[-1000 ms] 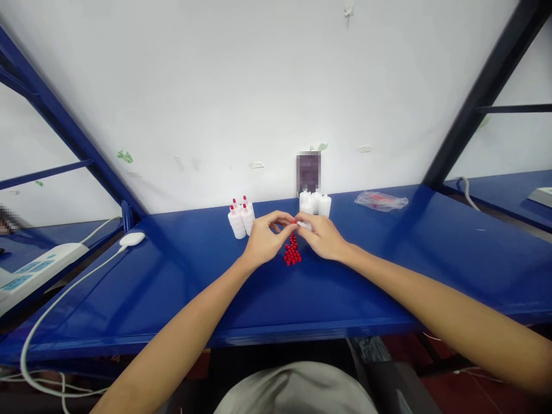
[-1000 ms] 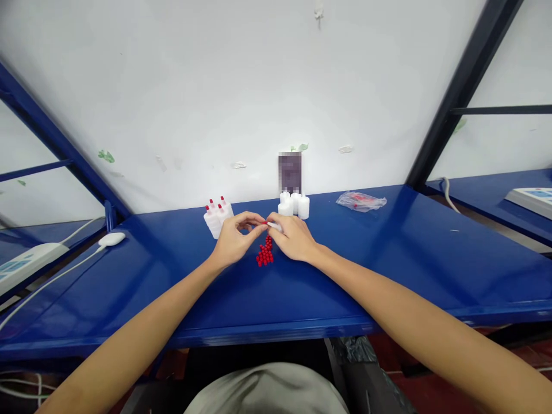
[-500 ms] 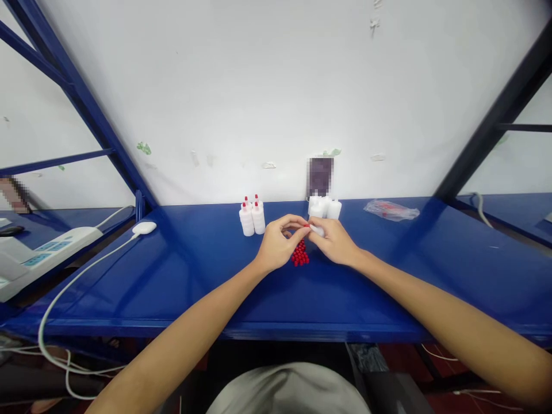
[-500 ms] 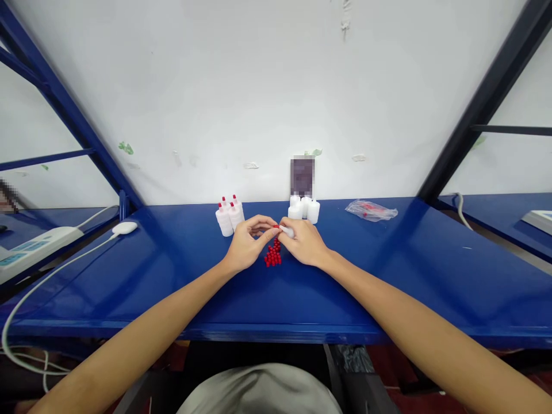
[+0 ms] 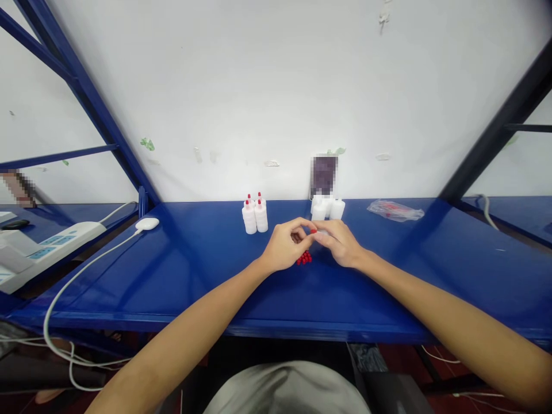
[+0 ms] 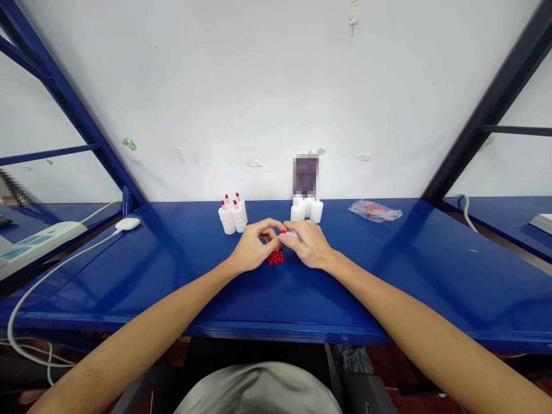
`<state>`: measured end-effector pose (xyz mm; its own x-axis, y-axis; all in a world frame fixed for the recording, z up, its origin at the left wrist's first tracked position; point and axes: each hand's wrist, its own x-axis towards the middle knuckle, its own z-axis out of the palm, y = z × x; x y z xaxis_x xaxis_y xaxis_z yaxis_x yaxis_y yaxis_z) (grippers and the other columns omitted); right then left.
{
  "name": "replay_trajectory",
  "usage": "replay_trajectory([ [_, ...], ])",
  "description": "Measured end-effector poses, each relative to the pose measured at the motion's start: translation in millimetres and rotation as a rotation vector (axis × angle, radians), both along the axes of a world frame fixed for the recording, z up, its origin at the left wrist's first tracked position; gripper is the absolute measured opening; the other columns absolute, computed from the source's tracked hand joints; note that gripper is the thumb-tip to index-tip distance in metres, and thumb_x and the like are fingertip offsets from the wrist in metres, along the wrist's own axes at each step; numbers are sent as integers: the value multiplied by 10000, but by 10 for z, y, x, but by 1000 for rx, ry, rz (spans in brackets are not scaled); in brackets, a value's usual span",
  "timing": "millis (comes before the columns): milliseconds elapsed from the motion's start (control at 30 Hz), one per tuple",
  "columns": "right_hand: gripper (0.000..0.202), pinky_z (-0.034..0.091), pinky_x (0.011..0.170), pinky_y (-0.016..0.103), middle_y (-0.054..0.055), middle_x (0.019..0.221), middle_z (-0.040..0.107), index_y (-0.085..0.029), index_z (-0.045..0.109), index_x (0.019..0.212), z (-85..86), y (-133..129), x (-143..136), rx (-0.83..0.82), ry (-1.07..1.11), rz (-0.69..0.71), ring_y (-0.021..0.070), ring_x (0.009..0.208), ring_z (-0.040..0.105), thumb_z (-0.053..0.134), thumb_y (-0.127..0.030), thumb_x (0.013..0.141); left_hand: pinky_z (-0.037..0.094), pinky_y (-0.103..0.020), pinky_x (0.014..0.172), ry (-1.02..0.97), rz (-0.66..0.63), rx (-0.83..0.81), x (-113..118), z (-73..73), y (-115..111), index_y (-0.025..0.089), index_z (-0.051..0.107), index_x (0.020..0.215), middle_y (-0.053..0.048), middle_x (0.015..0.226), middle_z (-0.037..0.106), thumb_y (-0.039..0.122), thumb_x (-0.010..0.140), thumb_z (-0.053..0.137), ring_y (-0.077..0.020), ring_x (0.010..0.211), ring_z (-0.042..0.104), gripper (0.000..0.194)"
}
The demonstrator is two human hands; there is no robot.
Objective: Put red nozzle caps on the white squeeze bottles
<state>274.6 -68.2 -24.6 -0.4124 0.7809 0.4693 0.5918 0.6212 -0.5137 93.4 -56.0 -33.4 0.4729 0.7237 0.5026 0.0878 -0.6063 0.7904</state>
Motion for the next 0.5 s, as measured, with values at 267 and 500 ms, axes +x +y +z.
replay_trajectory([
  [267, 502, 244, 551, 274, -18, 554, 456, -167, 610, 713, 1, 2, -36, -25, -34, -74, 122, 538, 422, 376, -547, 942, 410, -199, 548, 48, 6, 65, -6, -8, 5, 137, 636, 963, 44, 572, 555, 228, 857, 571, -72, 507, 497, 155],
  [500, 476, 264, 539, 273, -16, 544, 460, -179, 505, 620, 17, -18, -54, -35, 45, -1, 119, 512, 424, 360, -476, 963, 410, -201, 552, 80, -13, 49, 9, 21, -36, 134, 658, 982, 50, 550, 539, 268, 891, 540, -69, 489, 484, 201],
])
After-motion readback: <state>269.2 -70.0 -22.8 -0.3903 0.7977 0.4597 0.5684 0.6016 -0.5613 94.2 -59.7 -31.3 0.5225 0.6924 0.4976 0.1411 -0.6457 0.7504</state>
